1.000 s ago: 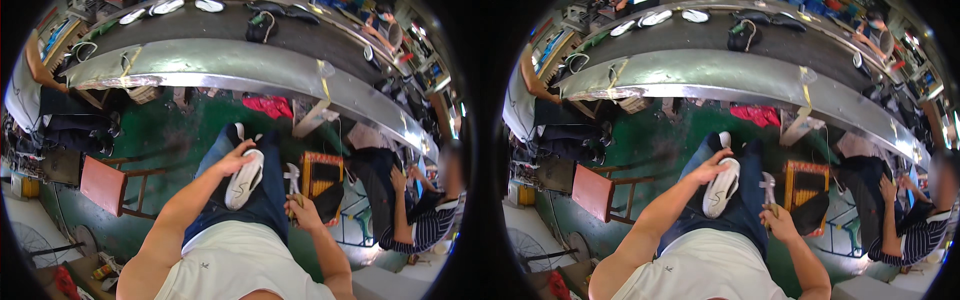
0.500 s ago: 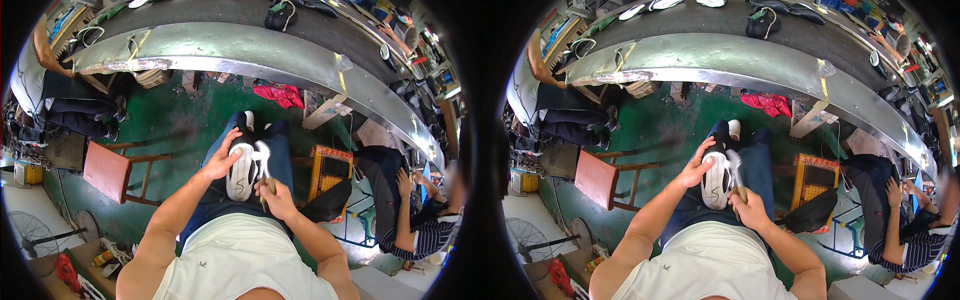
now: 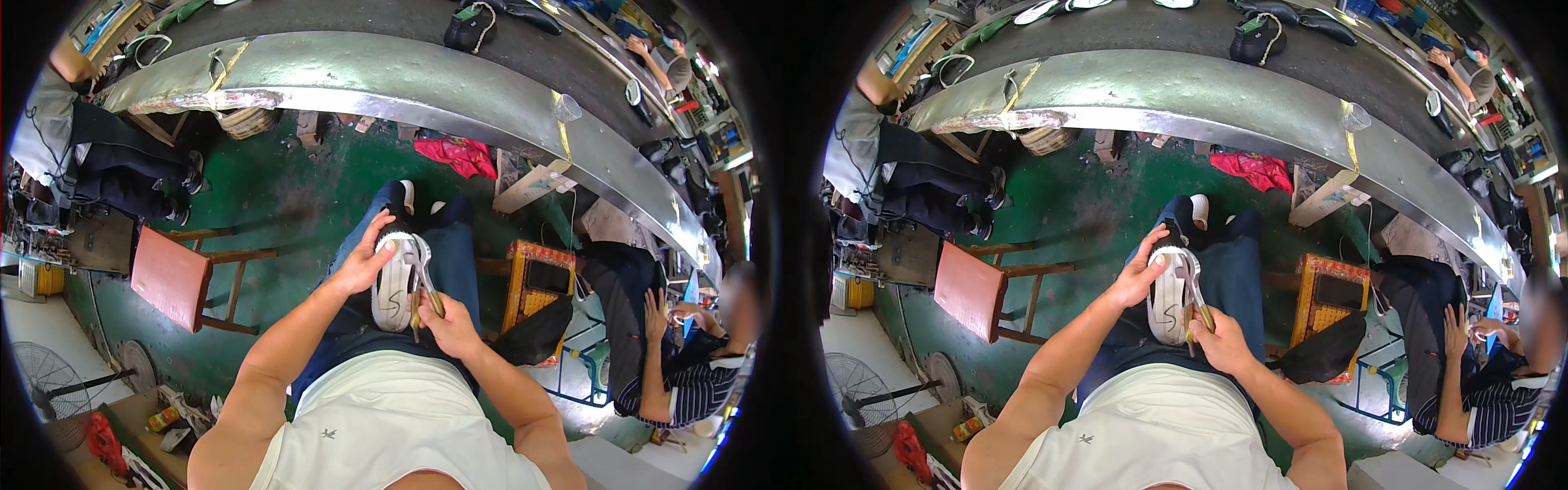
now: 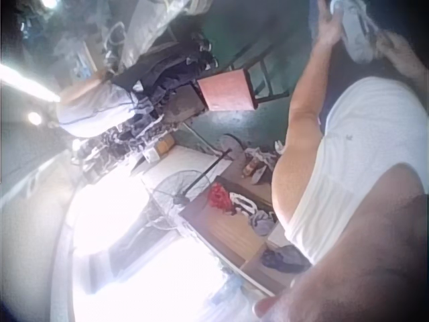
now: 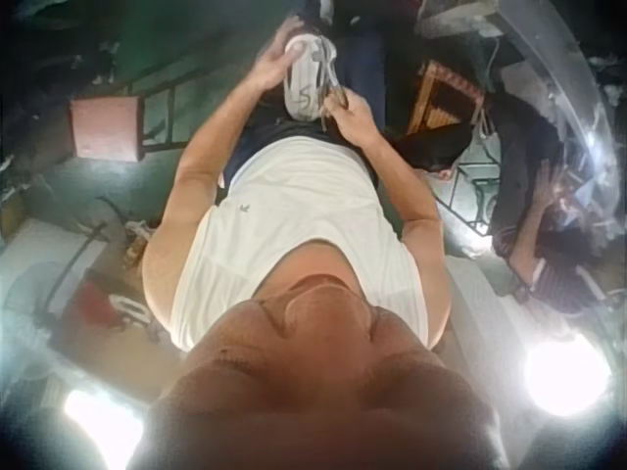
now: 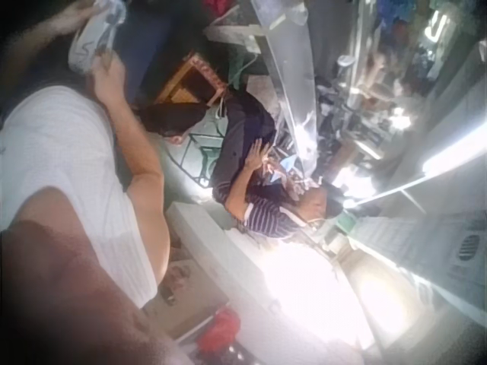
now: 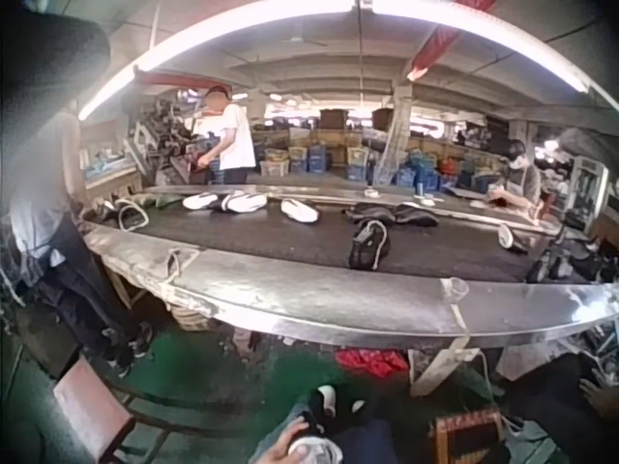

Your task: Using pliers to pull and secure materials onto a shoe last during the shoe manufacturing process.

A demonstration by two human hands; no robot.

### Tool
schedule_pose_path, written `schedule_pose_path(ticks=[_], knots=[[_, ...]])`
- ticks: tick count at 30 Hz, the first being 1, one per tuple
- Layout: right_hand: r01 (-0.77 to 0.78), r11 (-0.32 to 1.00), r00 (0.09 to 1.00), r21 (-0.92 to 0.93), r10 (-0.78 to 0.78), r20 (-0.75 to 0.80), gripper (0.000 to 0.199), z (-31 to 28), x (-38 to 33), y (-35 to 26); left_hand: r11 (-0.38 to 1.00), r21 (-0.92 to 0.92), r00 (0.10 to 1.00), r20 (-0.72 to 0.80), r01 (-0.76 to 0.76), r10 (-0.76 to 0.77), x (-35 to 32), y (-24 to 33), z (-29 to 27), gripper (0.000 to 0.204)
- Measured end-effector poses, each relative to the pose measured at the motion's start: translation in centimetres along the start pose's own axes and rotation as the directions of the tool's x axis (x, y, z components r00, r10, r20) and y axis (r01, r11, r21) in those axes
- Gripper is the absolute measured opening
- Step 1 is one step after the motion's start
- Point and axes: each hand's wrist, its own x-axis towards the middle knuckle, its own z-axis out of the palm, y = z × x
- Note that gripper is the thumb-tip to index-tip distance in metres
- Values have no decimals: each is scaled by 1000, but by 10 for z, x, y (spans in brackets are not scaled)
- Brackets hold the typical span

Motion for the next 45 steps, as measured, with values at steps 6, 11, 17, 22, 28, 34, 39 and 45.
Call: schedule_pose_path(ticks=[6,11,17,22,28,34,39,45], knots=[[-44,986,997,-163,53,50,23,-11,2,-10,994,105,998,45,41,-46,7,-6,4,59],[-432,880,902,199,413,127,21,-48,19,-52,982,71,978,103,173,-180,28,-15,25,54],[-62,794,998,-605,38,-52,18,-54,47,5,901,-197,922,113,386,-370,47,-48,29,43],[93,708,903,-700,-357,-241,26,-40,74,56,804,-424,898,57,418,-437,79,-47,34,36],[-205,925,978,-320,180,-105,23,-63,57,24,874,-177,880,-69,452,-470,77,-52,48,43],[-241,967,969,-88,244,28,30,-90,0,10,862,-261,884,-59,435,-464,61,-45,44,38],[415,506,885,-756,-417,206,49,-73,-54,7,998,-33,991,-126,-53,48,41,-15,36,50],[-530,568,846,629,400,351,67,-52,4,4,715,466,849,198,-521,490,2,71,54,109]])
